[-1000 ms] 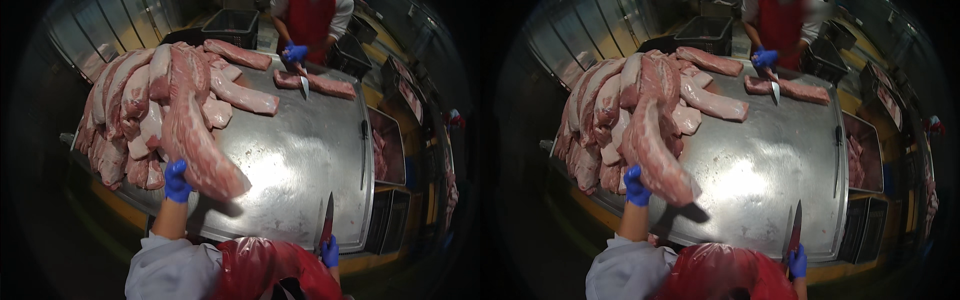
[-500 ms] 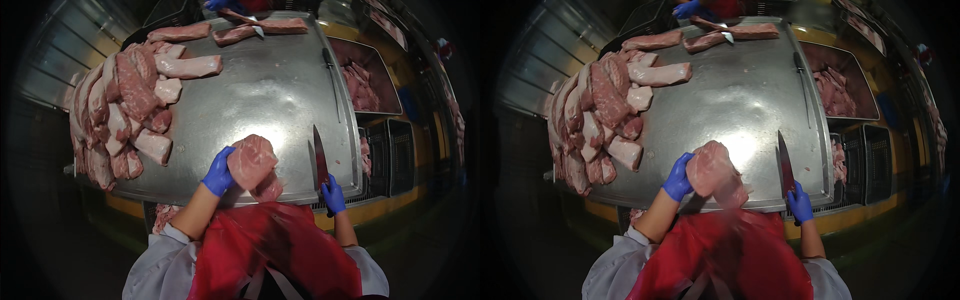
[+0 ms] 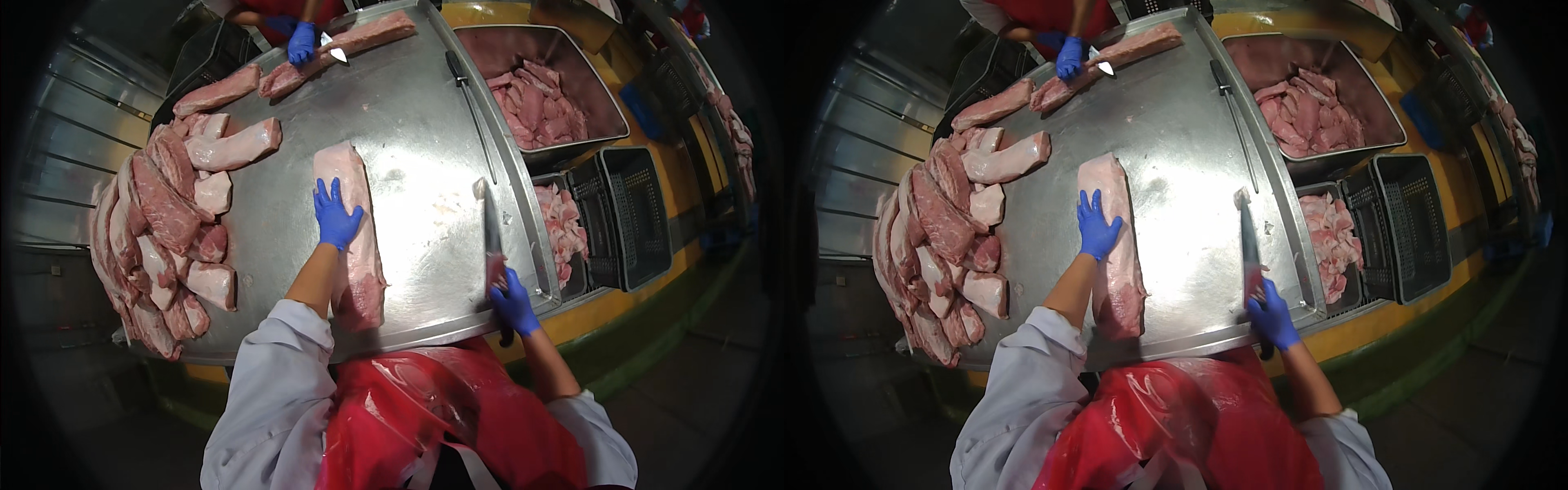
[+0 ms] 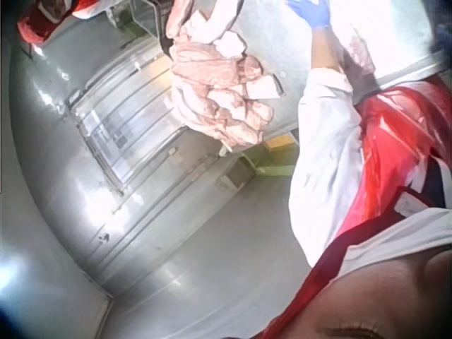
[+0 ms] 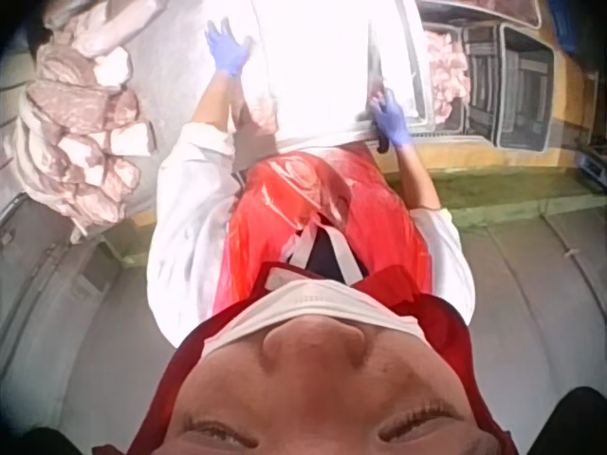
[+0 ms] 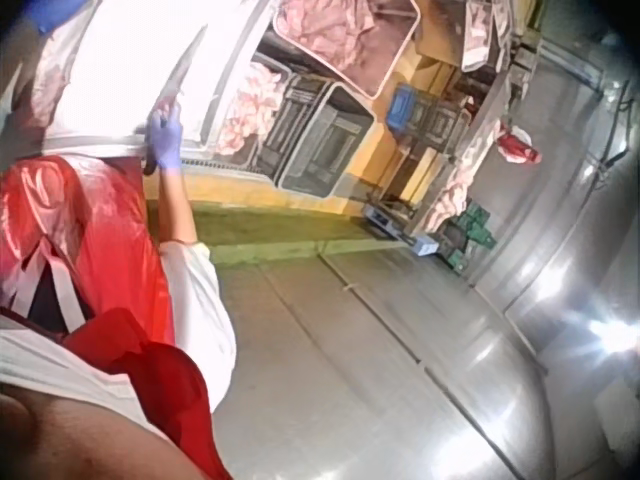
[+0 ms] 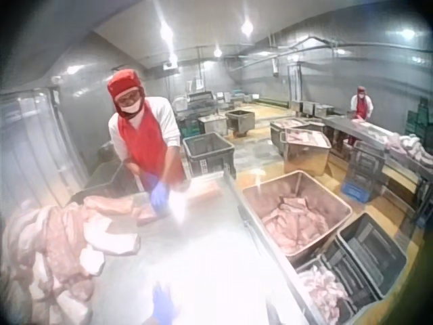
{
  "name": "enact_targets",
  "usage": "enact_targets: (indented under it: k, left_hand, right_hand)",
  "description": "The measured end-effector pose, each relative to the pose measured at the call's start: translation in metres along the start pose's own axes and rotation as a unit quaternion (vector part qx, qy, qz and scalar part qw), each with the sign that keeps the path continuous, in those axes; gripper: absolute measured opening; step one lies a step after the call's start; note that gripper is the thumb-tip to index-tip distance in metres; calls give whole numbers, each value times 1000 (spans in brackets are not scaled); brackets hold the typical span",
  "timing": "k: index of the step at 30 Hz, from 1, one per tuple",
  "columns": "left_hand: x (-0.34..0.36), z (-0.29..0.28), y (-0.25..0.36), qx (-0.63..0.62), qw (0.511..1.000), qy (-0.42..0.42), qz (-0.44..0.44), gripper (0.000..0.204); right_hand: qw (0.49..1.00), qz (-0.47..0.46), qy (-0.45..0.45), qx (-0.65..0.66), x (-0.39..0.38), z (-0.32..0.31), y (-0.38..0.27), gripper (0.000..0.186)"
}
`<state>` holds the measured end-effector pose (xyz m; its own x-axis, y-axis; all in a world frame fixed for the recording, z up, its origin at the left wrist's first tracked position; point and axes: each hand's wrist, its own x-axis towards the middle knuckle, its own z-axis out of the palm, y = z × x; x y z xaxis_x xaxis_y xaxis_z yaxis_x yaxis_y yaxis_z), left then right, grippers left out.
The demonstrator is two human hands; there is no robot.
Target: The person uses a knife to trim fat and connective tissue from large pieces of raw meat on a stainless steel table. The trimmed pieces are placed into a bin below the table while the main cuts are set aside.
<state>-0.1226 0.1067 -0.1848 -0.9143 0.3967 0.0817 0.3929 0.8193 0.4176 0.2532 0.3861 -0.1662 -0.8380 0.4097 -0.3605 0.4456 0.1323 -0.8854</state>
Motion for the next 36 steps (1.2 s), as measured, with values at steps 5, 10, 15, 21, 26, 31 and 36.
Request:
enact_targets:
  k: [5, 10, 15, 21, 26, 31, 36]
  left_hand:
    - [-11, 4, -20, 10, 997, 12, 69, 91]
    - [-3, -5, -5, 18, 994, -1, 111, 87]
    - [-4, -8, -7, -2, 994, 7, 111, 85]
    - [-2, -12, -4, -16, 994, -10, 104, 87]
    - [-3, -13, -2, -43, 996, -18, 77, 88]
    - [-2, -21, -8, -40, 995, -14, 92, 88]
    - [2, -13, -4, -39, 996, -15, 81, 86]
  right_hand:
    - [987, -13, -150, 52, 117, 71, -100, 82]
    - [989, -61, -132, -17, 249, 174, -145, 87]
    - [984, -52, -116, -124, 269, 211, -175, 84]
    - [959, -13, -143, -244, 288, 209, -210, 79]
    - [948, -7, -192, -252, 276, 200, -213, 81]
    - [929, -111, -180, -302, 240, 200, -167, 81]
    - [930, -51, -214, -294, 277, 202, -215, 80]
